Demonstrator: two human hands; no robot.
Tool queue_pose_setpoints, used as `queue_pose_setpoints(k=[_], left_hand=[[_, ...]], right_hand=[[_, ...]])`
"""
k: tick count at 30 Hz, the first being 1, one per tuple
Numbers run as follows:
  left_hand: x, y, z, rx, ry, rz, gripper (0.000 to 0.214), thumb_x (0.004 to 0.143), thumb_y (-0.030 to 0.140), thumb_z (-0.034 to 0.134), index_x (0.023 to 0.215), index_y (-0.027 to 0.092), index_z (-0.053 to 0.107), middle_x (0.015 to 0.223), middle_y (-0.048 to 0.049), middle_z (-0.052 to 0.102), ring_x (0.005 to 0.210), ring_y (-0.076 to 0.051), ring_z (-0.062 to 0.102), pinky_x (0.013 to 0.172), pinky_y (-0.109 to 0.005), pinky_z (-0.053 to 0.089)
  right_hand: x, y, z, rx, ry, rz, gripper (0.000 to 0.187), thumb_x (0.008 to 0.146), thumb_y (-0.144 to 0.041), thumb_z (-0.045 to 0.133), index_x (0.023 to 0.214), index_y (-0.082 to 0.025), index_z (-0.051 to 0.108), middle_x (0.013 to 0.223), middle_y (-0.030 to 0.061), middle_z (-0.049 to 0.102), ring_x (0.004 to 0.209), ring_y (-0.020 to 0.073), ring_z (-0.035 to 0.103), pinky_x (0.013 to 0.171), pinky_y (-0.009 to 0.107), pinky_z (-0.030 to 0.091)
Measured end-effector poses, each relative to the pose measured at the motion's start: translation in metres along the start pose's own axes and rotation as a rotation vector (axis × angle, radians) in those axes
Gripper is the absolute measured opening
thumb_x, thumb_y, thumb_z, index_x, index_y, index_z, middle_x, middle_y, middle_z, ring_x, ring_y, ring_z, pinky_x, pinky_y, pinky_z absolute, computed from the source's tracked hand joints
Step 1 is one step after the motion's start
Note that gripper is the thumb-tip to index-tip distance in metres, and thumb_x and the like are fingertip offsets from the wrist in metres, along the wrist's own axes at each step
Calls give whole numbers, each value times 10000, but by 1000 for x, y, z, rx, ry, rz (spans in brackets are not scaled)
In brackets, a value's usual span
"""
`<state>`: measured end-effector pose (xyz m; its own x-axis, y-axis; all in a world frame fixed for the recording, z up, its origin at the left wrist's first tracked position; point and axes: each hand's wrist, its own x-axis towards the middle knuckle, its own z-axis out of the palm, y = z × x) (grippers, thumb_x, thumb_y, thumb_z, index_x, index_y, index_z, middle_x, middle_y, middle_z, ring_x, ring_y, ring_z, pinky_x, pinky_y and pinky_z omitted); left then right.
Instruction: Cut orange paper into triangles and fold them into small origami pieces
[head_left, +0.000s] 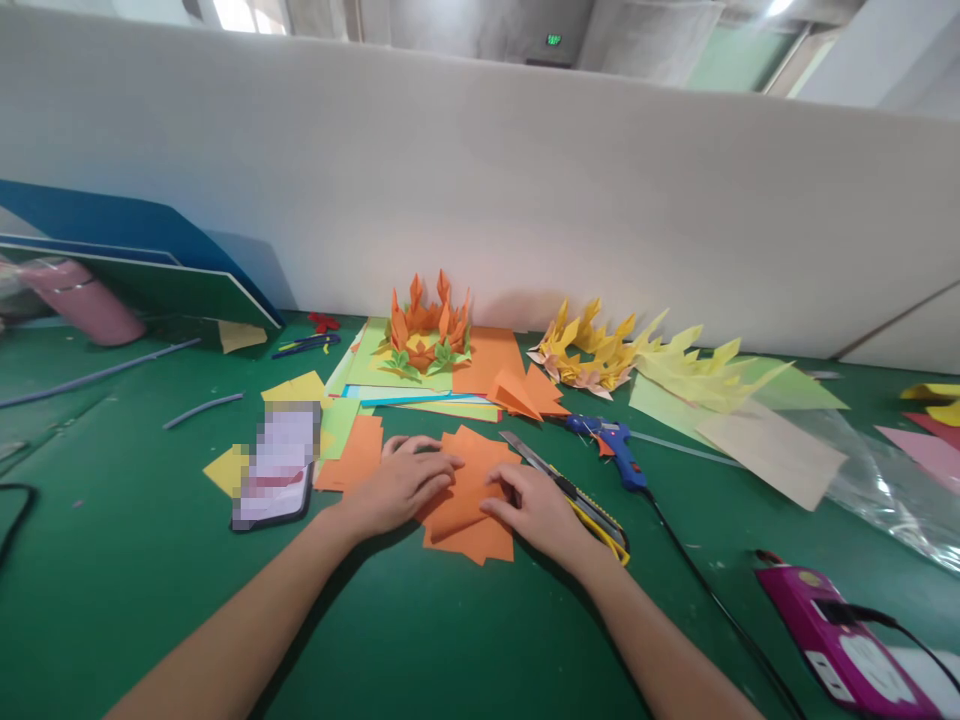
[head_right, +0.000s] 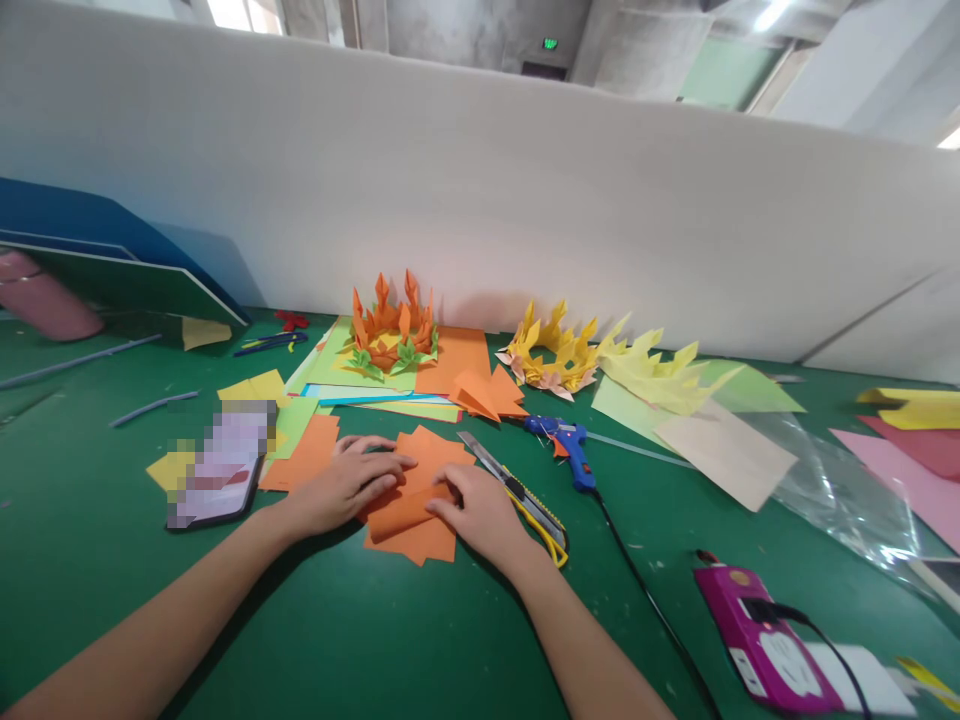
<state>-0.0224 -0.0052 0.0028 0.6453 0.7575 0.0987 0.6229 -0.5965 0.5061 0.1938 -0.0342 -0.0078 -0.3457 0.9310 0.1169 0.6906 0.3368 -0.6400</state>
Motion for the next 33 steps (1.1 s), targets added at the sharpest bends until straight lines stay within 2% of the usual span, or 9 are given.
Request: queue_pose_setpoints(k=[3, 8, 13, 18, 21, 23, 26, 28, 33], left_hand=[[2, 0, 2, -9, 5, -19, 328, 956, 306, 329, 937, 276, 655, 1163, 16, 659, 1161, -228, 452, 992, -475, 269], [-1, 1, 1, -21, 16, -26, 315, 940, 375, 372, 975, 289, 673, 1166, 5, 663, 1162, -234, 458, 993, -465, 279], [0, -1, -3, -33, -62, -39, 282, 907, 423, 445, 976, 298, 688, 1236, 13, 627, 1218, -250, 410, 1018, -473, 248], [4, -2, -8, -55, -142, -115, 418, 962, 395, 284, 1036, 307, 686, 1170, 6, 665, 1219, -245, 412, 1041, -501, 177], [4, -1, -9, -65, -140, -99, 440, 960, 415, 269, 1038, 303, 687, 1207, 3, 645, 1236, -248, 400, 1041, -501, 173], [3, 0, -9, -55, -129, -81, 401, 938, 451, 329, 1017, 297, 691, 1239, 1, 625, 1242, -258, 391, 1041, -505, 172], [2, 5, -9, -15, -103, -81, 294, 857, 468, 506, 995, 282, 688, 1237, 1, 627, 1225, -272, 398, 1035, -505, 191], [2, 7, -9, 7, -94, -83, 242, 813, 415, 582, 978, 270, 684, 1240, 9, 625, 1195, -268, 417, 1022, -494, 223], [1, 9, -8, 22, -98, -71, 201, 775, 260, 612, 969, 258, 666, 1260, 17, 608, 1155, -263, 423, 997, -491, 259]], right_hand=[[2, 1, 4, -7, 13, 17, 135, 732, -152, 660, 842, -187, 590, 626, -46, 508, 593, 134, 494, 561, 234, 347], [2, 1, 4, 8, 7, 38, 200, 719, -139, 656, 893, -190, 571, 615, -57, 480, 591, 139, 489, 562, 235, 341], [2, 1, 5, 22, 15, 50, 187, 729, -142, 637, 888, -194, 555, 603, -64, 463, 582, 138, 485, 560, 235, 329], [3, 1, 5, 46, 11, 63, 163, 741, -140, 630, 876, -188, 551, 604, -60, 455, 590, 138, 480, 564, 232, 323], [4, 1, 6, 43, 19, 64, 158, 735, -138, 637, 858, -190, 553, 603, -59, 454, 594, 140, 478, 563, 234, 321], [4, 1, 7, 39, 25, 72, 145, 742, -146, 634, 853, -191, 552, 605, -58, 459, 589, 140, 475, 559, 235, 317], [6, 1, 7, 37, 20, 92, 125, 751, -154, 628, 844, -189, 551, 606, -58, 470, 573, 135, 473, 551, 234, 310], [8, 1, 6, 30, 24, 103, 113, 756, -155, 623, 838, -189, 552, 596, -61, 469, 566, 133, 473, 547, 233, 307], [11, 2, 7, 11, 31, 129, 107, 757, -169, 638, 836, -184, 568, 579, -66, 463, 561, 130, 481, 548, 229, 309]])
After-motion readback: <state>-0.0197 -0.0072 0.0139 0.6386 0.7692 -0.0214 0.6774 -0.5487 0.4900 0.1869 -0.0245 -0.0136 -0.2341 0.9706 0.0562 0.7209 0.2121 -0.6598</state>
